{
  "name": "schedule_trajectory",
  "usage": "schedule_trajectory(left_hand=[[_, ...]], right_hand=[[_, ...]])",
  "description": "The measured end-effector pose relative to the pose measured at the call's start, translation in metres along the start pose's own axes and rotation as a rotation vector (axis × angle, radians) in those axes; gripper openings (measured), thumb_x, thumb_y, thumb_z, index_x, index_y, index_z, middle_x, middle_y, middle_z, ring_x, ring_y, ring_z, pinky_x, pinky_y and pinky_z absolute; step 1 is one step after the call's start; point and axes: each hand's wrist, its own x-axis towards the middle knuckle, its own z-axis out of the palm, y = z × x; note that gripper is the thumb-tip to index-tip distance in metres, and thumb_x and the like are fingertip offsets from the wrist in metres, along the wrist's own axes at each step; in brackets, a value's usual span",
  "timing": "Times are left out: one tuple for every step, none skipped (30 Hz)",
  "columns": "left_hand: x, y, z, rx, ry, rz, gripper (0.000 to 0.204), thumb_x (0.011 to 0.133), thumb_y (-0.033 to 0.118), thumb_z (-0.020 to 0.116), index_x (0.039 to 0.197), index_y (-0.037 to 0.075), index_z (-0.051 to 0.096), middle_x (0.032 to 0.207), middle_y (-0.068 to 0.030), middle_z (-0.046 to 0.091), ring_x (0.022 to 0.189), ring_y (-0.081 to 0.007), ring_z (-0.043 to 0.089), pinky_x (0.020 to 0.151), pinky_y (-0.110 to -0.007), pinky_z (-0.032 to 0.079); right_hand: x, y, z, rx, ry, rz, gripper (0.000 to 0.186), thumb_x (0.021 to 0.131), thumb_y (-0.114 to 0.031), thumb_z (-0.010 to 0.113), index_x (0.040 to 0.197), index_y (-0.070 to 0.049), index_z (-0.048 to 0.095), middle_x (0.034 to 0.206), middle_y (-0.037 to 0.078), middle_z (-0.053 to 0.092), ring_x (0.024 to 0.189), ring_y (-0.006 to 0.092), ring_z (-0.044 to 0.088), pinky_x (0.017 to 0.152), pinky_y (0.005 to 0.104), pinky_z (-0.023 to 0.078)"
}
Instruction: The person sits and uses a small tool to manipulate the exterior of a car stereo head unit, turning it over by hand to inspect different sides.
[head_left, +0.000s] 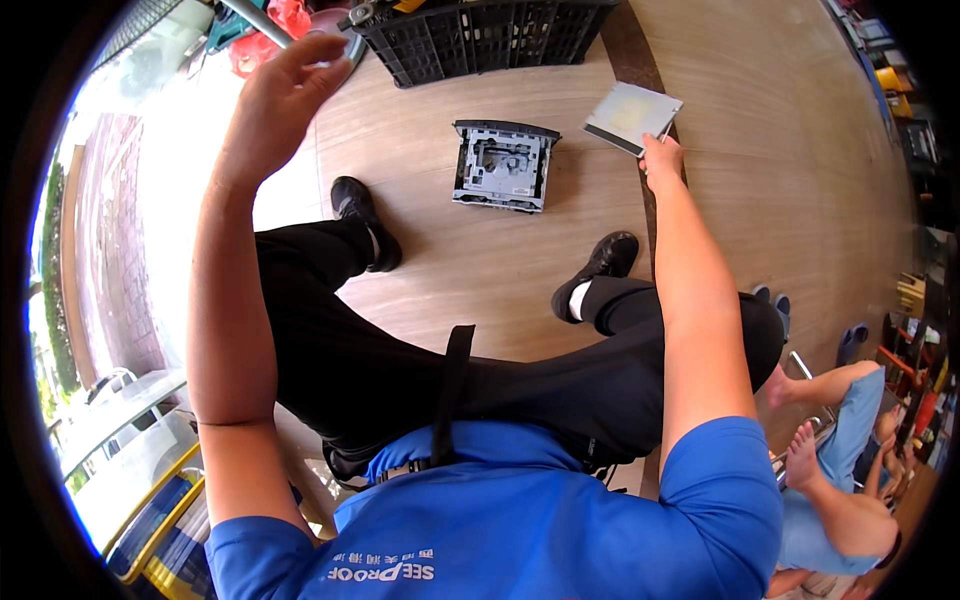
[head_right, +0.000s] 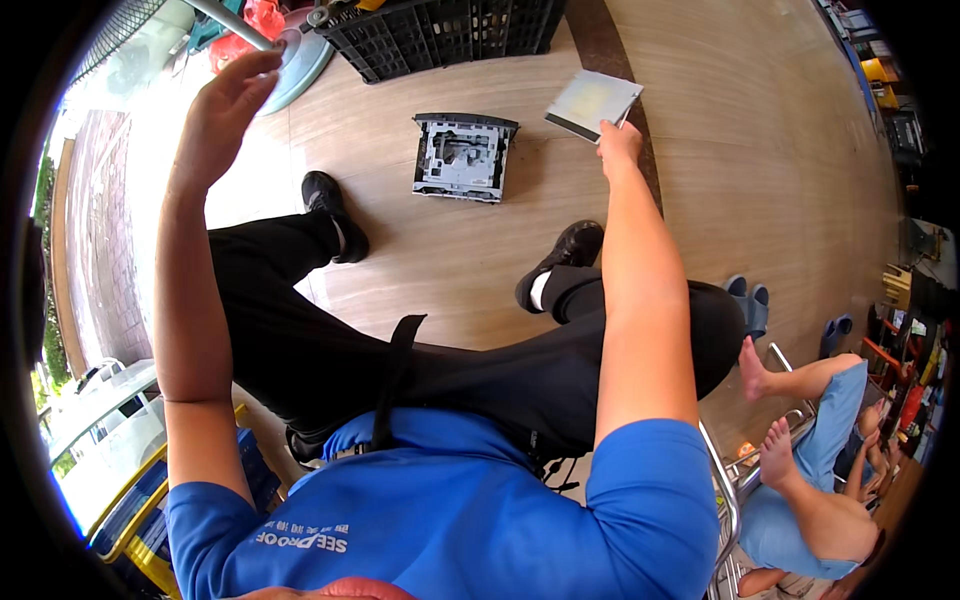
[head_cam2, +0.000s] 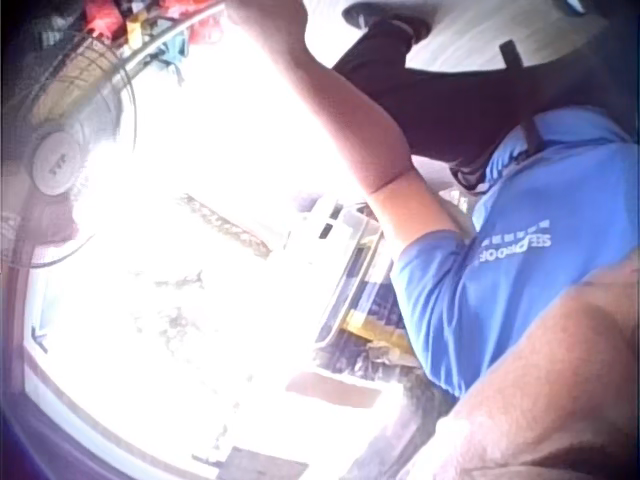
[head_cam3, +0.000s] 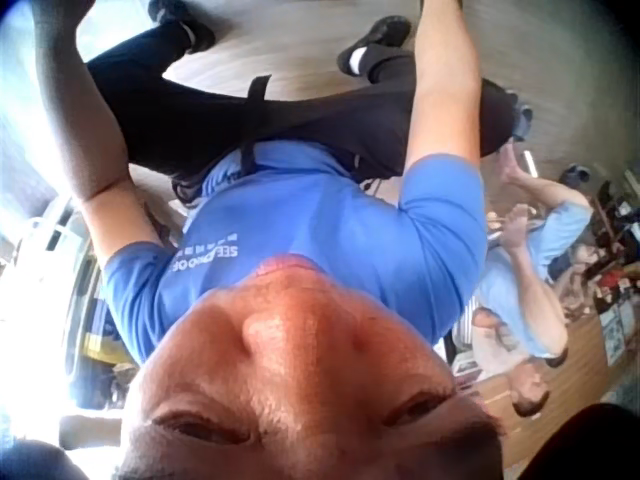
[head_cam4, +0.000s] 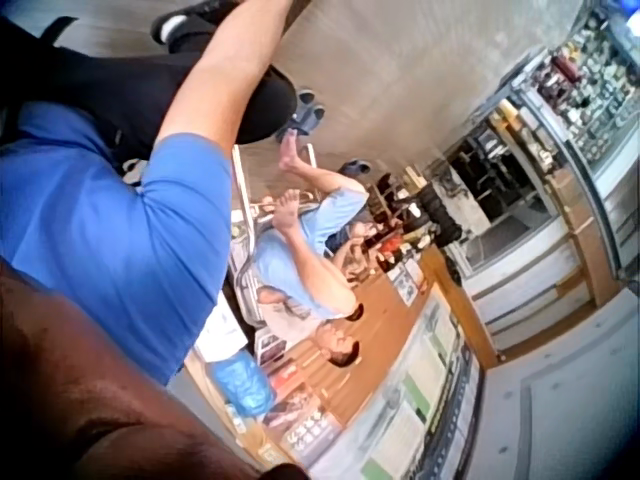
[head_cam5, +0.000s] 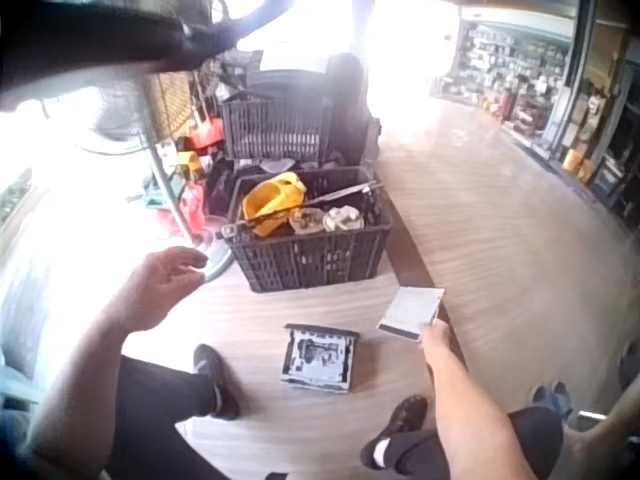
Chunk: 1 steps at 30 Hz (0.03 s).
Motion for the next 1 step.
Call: schedule_trajectory(left_hand=[[-0.0035, -0.0058, -0.0001, 0.080, -0.111, -0.038, 0.039, 0.095, 0.031, 0.063, 0.127, 0.008, 0.062, 0.117, -0.0146, 0.067, 0.108, -0.0216, 0.065, 0.095, -0.032, 0.048]], right_hand=[[0.0017, -0.0029, 0.0027, -0.221, 0.108, -0.081, 0.031, 0.088, -0.014, 0.067, 0.118, -0.005, 0.063, 0.105, 0.014, 0.070, 0.083, 0.0259, 0.068, 0.068, 0.0428, 0.054]])
